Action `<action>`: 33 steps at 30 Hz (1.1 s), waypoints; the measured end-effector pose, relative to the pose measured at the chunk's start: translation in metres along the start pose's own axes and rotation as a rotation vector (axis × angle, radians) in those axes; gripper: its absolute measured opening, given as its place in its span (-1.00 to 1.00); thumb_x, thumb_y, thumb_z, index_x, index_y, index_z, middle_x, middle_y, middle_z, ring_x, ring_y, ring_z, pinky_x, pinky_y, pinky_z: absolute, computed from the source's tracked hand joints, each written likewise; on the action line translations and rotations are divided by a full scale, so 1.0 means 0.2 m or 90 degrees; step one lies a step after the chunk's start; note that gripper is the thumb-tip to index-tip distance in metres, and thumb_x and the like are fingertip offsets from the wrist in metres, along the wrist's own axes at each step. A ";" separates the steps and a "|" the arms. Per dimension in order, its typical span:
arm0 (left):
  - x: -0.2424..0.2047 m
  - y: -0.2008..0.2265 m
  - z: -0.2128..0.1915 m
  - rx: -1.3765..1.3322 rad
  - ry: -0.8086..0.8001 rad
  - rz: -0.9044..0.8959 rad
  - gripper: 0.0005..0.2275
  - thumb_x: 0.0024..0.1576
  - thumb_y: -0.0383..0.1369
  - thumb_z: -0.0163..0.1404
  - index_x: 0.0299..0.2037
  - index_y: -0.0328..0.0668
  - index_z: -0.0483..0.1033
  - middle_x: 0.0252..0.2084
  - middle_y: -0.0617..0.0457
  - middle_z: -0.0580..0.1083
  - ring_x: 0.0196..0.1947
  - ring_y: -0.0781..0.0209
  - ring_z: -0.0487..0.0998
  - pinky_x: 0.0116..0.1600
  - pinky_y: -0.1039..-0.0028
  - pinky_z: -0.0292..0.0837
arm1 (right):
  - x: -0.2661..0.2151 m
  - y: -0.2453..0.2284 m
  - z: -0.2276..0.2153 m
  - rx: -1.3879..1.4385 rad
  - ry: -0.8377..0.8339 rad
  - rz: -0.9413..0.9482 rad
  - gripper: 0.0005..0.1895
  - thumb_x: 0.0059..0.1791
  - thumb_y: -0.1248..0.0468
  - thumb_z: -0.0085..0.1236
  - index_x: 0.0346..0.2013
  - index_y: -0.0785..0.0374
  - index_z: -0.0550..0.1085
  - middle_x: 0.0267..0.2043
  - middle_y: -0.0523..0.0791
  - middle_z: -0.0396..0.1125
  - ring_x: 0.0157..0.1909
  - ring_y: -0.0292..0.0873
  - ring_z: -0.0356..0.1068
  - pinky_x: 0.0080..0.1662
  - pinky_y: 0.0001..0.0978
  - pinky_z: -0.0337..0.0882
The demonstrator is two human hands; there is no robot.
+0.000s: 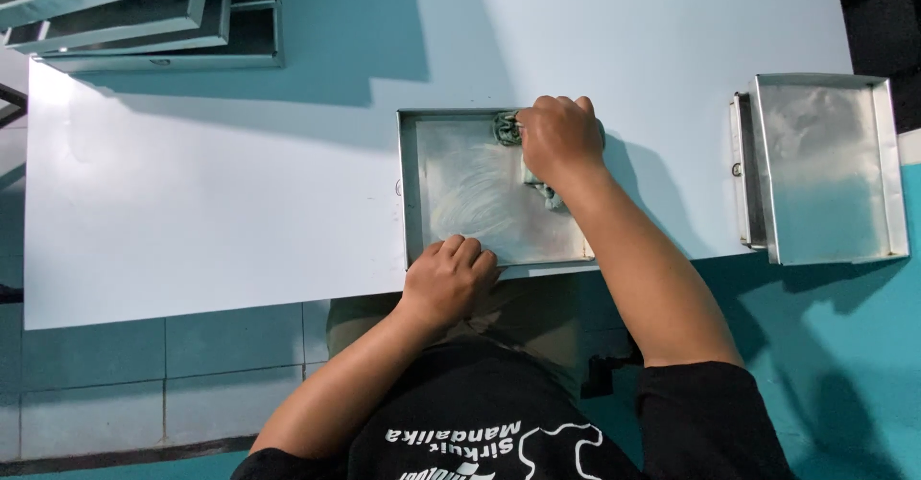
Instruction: The person wipes the interior and exterior surfaces of two rectangular metal trays using a cloth. The person flips each tray to clean both sides and places the finished tray aside before starting on the next one.
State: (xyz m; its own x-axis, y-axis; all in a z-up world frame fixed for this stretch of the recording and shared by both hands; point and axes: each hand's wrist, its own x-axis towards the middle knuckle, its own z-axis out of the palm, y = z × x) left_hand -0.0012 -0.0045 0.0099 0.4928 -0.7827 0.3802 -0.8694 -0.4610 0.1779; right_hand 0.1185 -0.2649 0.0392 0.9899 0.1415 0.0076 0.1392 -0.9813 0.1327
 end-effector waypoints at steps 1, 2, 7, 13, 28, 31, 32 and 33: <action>-0.01 0.00 0.01 -0.002 0.000 0.000 -0.87 0.13 -0.28 0.04 -0.22 -0.11 0.54 -0.33 -0.01 0.44 -0.30 0.06 0.51 -0.25 0.34 0.50 | -0.02 -0.01 -0.05 -0.001 -0.001 0.000 -0.84 0.01 0.19 0.05 -0.32 0.00 0.61 -0.36 -0.19 0.43 -0.21 -0.05 0.50 -0.02 -0.06 0.39; -0.01 0.01 0.02 -0.001 0.005 -0.005 -0.87 0.14 -0.27 0.04 -0.23 -0.10 0.54 -0.34 0.00 0.44 -0.31 0.07 0.51 -0.26 0.34 0.50 | -0.05 -0.03 -0.11 0.046 -0.016 -0.007 -0.82 0.02 0.22 0.04 -0.30 0.05 0.62 -0.33 -0.15 0.46 -0.17 0.01 0.51 0.01 -0.02 0.39; -0.02 0.00 0.03 -0.024 -0.016 -0.018 -0.85 0.17 -0.24 0.04 -0.21 -0.12 0.54 -0.33 -0.01 0.45 -0.29 0.05 0.52 -0.25 0.31 0.52 | -0.26 -0.09 -0.17 0.112 -0.173 -0.057 -0.80 -0.04 0.20 0.11 -0.27 0.12 0.66 -0.21 0.01 0.54 -0.05 0.15 0.54 0.06 0.12 0.45; -0.01 0.01 0.03 0.004 0.000 -0.017 -0.86 0.17 -0.24 0.00 -0.24 -0.09 0.53 -0.35 0.02 0.42 -0.32 0.08 0.50 -0.30 0.34 0.49 | -0.35 -0.12 -0.35 0.151 -0.357 -0.048 -0.74 -0.04 0.19 0.15 -0.11 0.00 0.68 -0.08 -0.05 0.57 0.04 0.12 0.53 0.19 0.07 0.40; -0.03 0.01 0.05 0.006 0.021 -0.021 -0.89 0.13 -0.27 0.07 -0.27 -0.06 0.50 -0.37 0.05 0.40 -0.33 0.08 0.50 -0.32 0.38 0.49 | -0.29 -0.14 -0.22 0.128 -0.045 -0.095 -0.80 -0.02 0.23 0.07 -0.28 -0.01 0.66 -0.23 -0.10 0.50 -0.09 0.05 0.52 0.06 0.04 0.39; -0.02 0.01 0.05 0.013 0.021 -0.026 -0.89 0.13 -0.24 0.03 -0.26 -0.02 0.48 -0.36 0.07 0.39 -0.32 0.07 0.50 -0.31 0.34 0.49 | -0.40 -0.23 -0.35 0.154 -0.195 -0.129 -0.84 -0.03 0.23 0.13 -0.29 -0.05 0.66 -0.17 -0.17 0.52 -0.02 -0.03 0.51 0.15 -0.03 0.36; -0.01 0.01 0.03 -0.002 0.019 -0.031 -0.90 0.13 -0.26 0.04 -0.26 -0.03 0.50 -0.37 0.07 0.39 -0.33 0.07 0.50 -0.31 0.33 0.49 | -0.41 -0.24 -0.36 0.147 -0.234 -0.143 -0.83 -0.02 0.23 0.13 -0.24 -0.07 0.66 -0.15 -0.19 0.52 -0.02 -0.05 0.51 0.13 -0.08 0.35; 0.00 0.01 0.00 -0.016 0.017 -0.036 -0.90 0.13 -0.27 0.05 -0.26 -0.05 0.51 -0.37 0.06 0.40 -0.34 0.06 0.50 -0.31 0.32 0.49 | -0.42 -0.24 -0.37 0.140 -0.271 -0.158 -0.80 -0.01 0.22 0.13 -0.18 -0.09 0.66 -0.13 -0.21 0.52 -0.01 -0.08 0.51 0.11 -0.12 0.35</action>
State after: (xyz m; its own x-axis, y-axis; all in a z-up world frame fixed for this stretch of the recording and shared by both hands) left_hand -0.0030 -0.0063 0.0099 0.5400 -0.7442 0.3931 -0.8412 -0.4928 0.2227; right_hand 0.0265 -0.2193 0.1057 0.8428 0.3527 -0.4065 0.3277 -0.9355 -0.1321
